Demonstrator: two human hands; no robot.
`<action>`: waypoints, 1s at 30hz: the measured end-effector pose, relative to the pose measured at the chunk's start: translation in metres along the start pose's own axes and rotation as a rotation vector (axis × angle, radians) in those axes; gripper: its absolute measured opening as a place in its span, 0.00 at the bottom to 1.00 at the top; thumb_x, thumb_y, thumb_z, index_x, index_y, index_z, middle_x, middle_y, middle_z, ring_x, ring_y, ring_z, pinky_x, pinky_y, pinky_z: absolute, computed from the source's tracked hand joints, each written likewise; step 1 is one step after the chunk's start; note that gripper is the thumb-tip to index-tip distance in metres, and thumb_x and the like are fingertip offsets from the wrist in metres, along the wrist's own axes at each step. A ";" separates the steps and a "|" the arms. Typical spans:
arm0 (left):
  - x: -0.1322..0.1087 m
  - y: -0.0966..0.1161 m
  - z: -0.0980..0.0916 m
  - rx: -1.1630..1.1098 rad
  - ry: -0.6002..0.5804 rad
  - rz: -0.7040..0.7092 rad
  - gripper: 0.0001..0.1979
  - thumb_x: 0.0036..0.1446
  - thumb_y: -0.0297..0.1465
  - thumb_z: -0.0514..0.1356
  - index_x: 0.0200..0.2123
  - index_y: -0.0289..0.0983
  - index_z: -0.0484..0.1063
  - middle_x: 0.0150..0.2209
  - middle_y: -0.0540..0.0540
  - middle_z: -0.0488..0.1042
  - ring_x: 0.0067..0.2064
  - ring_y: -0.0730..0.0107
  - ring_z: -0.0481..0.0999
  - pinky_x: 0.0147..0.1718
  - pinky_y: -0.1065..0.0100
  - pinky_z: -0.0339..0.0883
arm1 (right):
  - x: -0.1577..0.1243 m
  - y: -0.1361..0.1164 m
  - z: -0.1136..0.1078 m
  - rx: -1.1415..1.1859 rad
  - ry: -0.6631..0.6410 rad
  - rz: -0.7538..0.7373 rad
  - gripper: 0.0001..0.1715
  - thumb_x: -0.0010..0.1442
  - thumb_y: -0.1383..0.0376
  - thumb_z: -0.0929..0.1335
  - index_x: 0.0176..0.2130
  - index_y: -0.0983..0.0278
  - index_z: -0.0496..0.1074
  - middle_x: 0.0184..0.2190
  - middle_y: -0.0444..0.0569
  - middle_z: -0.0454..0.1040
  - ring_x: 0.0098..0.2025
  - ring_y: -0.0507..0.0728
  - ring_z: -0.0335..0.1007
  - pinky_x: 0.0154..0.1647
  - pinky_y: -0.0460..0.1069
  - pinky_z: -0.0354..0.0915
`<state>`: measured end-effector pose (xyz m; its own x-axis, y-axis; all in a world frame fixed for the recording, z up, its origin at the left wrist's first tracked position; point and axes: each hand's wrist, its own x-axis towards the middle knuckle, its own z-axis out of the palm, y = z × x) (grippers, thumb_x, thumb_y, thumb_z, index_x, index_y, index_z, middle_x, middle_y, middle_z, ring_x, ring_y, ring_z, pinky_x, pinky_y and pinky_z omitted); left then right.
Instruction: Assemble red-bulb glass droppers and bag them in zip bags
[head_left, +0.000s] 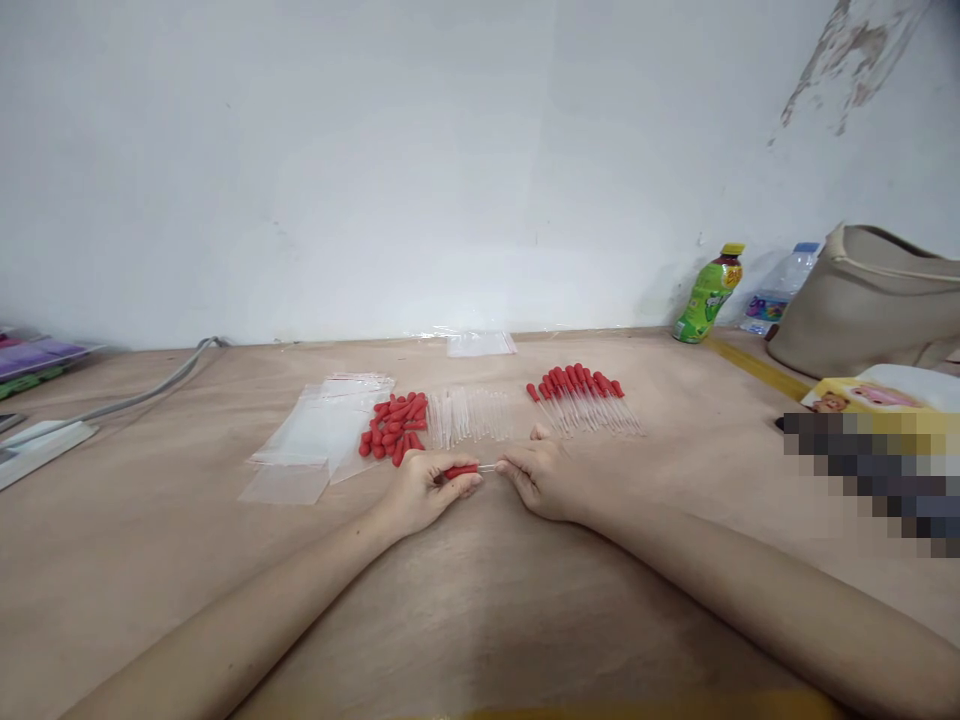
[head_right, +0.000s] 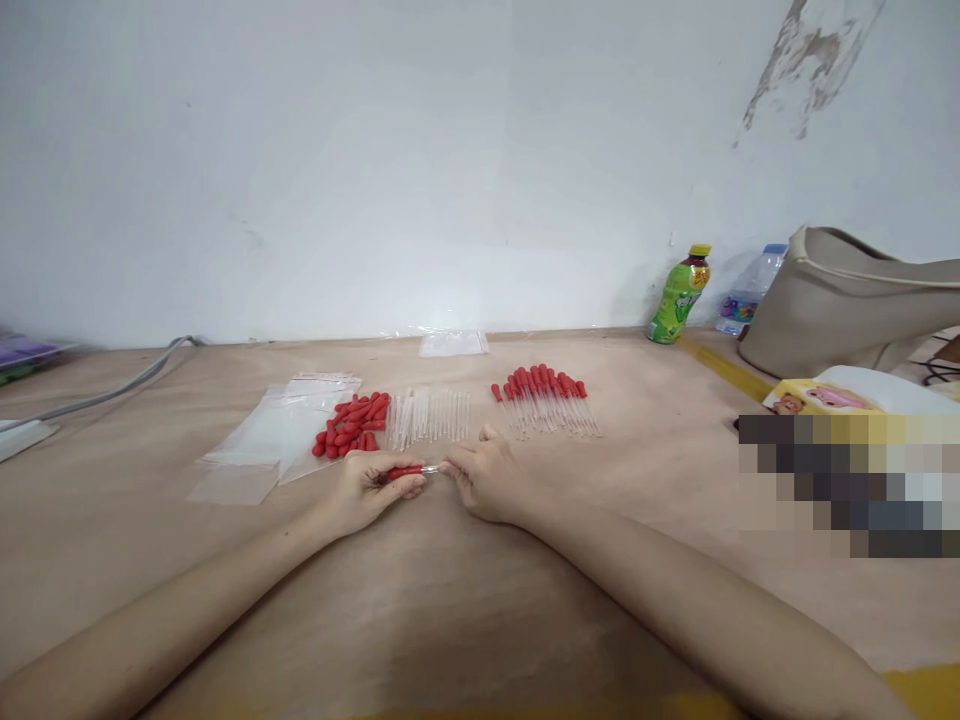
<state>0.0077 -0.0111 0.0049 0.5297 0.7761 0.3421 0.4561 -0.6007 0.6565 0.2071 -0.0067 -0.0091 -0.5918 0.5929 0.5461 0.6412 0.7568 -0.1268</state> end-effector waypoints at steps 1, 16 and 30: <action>0.000 0.000 0.000 0.009 0.000 0.007 0.13 0.55 0.35 0.54 0.32 0.33 0.74 0.20 0.49 0.70 0.23 0.75 0.67 0.23 0.75 0.60 | 0.001 0.000 0.001 0.014 -0.021 0.019 0.17 0.60 0.66 0.56 0.23 0.66 0.63 0.20 0.45 0.68 0.22 0.49 0.56 0.32 0.48 0.47; 0.008 -0.018 -0.005 0.038 0.128 -0.080 0.20 0.50 0.35 0.59 0.47 0.35 0.66 0.34 0.46 0.72 0.27 0.74 0.70 0.28 0.71 0.67 | 0.016 0.018 -0.046 -0.052 -0.211 0.275 0.11 0.59 0.65 0.58 0.31 0.65 0.67 0.28 0.49 0.72 0.30 0.53 0.64 0.34 0.47 0.53; 0.008 -0.014 -0.007 0.145 0.017 -0.035 0.10 0.52 0.33 0.57 0.36 0.35 0.72 0.28 0.48 0.69 0.27 0.74 0.67 0.25 0.73 0.61 | 0.035 0.073 -0.025 -0.323 -0.157 0.895 0.18 0.56 0.62 0.57 0.30 0.66 0.72 0.30 0.56 0.73 0.34 0.61 0.67 0.34 0.52 0.54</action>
<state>0.0011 0.0049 0.0032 0.5002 0.7994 0.3329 0.5735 -0.5938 0.5643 0.2454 0.0622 0.0210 0.1378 0.9614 0.2380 0.9764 -0.0915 -0.1956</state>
